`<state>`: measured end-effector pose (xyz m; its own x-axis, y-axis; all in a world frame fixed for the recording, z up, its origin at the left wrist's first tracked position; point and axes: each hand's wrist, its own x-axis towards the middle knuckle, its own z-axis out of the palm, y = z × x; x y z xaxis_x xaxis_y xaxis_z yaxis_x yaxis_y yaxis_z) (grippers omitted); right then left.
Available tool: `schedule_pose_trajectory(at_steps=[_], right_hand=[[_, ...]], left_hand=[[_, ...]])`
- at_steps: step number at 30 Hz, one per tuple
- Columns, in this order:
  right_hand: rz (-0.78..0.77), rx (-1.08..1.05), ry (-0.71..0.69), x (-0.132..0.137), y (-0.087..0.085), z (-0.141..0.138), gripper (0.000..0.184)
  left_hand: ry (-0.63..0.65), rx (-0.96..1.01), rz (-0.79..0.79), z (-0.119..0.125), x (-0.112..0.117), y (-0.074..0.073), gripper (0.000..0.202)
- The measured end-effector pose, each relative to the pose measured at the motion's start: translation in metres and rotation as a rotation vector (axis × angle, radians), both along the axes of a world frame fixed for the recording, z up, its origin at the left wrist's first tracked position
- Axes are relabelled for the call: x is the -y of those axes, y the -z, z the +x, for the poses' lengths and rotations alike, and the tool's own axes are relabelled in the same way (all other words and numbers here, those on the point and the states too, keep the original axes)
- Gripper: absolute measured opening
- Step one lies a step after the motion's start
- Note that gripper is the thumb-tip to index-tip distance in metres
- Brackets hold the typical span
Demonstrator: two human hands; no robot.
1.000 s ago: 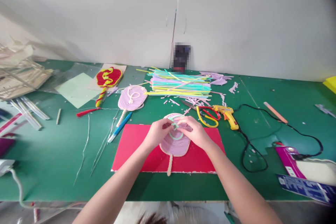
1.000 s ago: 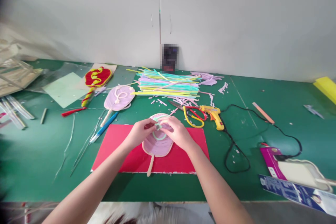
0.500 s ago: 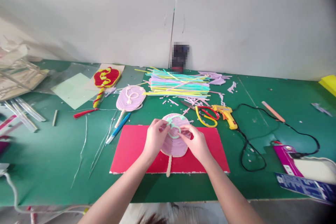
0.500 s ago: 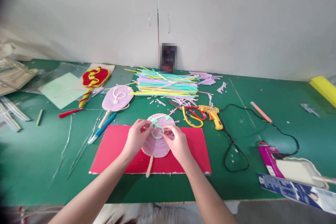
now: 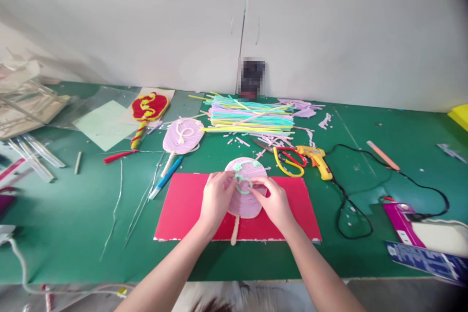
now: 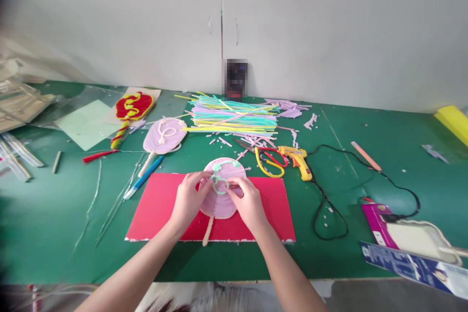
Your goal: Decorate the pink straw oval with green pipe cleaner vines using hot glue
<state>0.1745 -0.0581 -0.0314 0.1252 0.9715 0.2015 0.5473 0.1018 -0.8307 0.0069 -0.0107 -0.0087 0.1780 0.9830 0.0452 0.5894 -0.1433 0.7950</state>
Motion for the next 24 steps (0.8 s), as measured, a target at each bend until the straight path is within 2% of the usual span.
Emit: schedule_pose_trajectory(at_steps=[7,12,16,24], right_hand=[[-0.015,-0.007,-0.018,0.001,-0.006,-0.003,0.019],[0.03,0.043,-0.038,0.003,-0.003,-0.005,0.024],[0.054,0.071,-0.024,0.004,0.001,-0.004,0.021],[0.138,0.138,-0.057,0.002,0.005,-0.007,0.002]], left_hand=[[0.003,-0.03,0.021,0.001,-0.001,0.003,0.013],[0.04,-0.069,0.081,0.001,0.002,0.003,0.016],[0.08,-0.109,0.104,0.002,0.003,0.002,0.017],[-0.006,-0.087,0.063,0.003,0.003,0.008,0.023]])
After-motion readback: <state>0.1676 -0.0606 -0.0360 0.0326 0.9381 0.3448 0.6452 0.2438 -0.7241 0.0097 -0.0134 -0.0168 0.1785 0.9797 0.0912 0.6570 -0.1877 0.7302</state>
